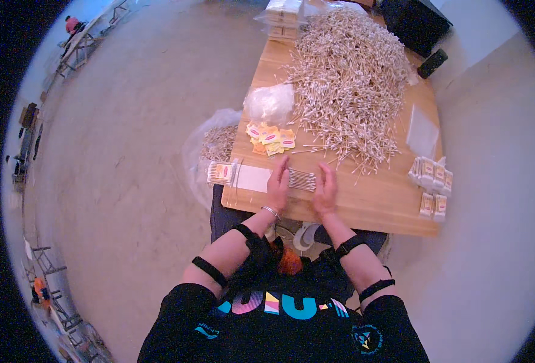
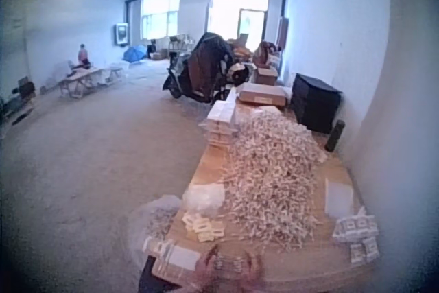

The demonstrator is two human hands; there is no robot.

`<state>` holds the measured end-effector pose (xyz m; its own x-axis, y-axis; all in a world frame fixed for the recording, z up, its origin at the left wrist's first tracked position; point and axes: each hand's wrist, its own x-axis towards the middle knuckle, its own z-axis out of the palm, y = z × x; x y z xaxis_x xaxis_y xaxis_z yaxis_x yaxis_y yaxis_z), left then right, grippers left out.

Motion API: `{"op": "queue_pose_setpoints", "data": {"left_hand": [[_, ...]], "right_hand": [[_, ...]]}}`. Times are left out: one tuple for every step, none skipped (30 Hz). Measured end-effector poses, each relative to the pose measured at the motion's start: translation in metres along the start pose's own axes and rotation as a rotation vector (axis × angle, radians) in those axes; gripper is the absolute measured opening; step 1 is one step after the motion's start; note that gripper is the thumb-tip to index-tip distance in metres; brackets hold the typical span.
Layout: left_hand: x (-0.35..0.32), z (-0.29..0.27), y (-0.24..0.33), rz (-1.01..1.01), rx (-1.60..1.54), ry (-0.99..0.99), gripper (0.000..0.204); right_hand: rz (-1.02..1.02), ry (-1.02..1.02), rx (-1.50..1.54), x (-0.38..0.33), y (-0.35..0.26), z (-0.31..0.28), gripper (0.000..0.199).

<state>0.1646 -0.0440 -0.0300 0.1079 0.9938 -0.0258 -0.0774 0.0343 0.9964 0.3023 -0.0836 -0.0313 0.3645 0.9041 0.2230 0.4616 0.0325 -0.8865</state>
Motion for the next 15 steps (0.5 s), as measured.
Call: {"op": "queue_pose_setpoints", "data": {"left_hand": [[-0.001, 0.002, 0.002, 0.011, 0.038, -0.01, 0.043], [-0.002, 0.003, 0.003, 0.022, 0.076, -0.02, 0.043], [-0.003, 0.003, 0.005, 0.017, 0.068, -0.03, 0.043], [-0.002, 0.002, 0.007, 0.017, 0.063, -0.036, 0.043], [-0.001, 0.001, 0.008, 0.018, 0.057, -0.043, 0.043], [-0.001, 0.001, 0.01, 0.021, 0.054, -0.043, 0.043], [-0.001, 0.0, 0.009, 0.023, 0.049, -0.042, 0.042], [-0.001, -0.001, 0.008, 0.024, 0.043, -0.042, 0.042], [-0.002, -0.001, 0.008, 0.021, 0.037, -0.029, 0.042], [-0.002, -0.001, 0.008, 0.019, 0.029, -0.014, 0.042], [-0.002, -0.001, 0.008, 0.017, 0.021, 0.0, 0.041], [-0.001, -0.001, 0.008, 0.006, -0.014, 0.031, 0.041], [0.001, -0.001, 0.006, -0.006, -0.05, 0.061, 0.041], [0.003, -0.001, 0.004, -0.018, -0.085, 0.09, 0.041], [0.005, -0.001, 0.002, -0.006, -0.068, 0.086, 0.041]], "right_hand": [[-0.009, 0.029, 0.015, 0.001, -0.002, 0.006, 0.035], [-0.017, 0.058, 0.03, 0.002, -0.004, 0.012, 0.035], [0.008, 0.046, 0.047, 0.003, -0.007, 0.018, 0.035], [0.026, 0.033, 0.069, 0.005, -0.01, 0.026, 0.035], [0.045, 0.02, 0.091, 0.007, -0.013, 0.03, 0.035], [0.03, 0.02, 0.092, 0.008, -0.016, 0.033, 0.035], [0.015, 0.02, 0.09, 0.008, -0.018, 0.034, 0.035], [0.0, 0.019, 0.089, 0.009, -0.02, 0.035, 0.036], [-0.01, 0.024, 0.092, 0.009, -0.021, 0.034, 0.035], [-0.021, 0.027, 0.094, 0.009, -0.021, 0.033, 0.035], [-0.033, 0.03, 0.095, 0.009, -0.021, 0.031, 0.034], [-0.069, 0.036, 0.015, 0.01, -0.021, 0.03, 0.033], [-0.105, 0.042, -0.065, 0.009, -0.018, 0.028, 0.033], [-0.141, 0.049, -0.146, 0.008, -0.016, 0.026, 0.032], [-0.13, -0.021, -0.18, 0.008, -0.014, 0.025, 0.031]]}}
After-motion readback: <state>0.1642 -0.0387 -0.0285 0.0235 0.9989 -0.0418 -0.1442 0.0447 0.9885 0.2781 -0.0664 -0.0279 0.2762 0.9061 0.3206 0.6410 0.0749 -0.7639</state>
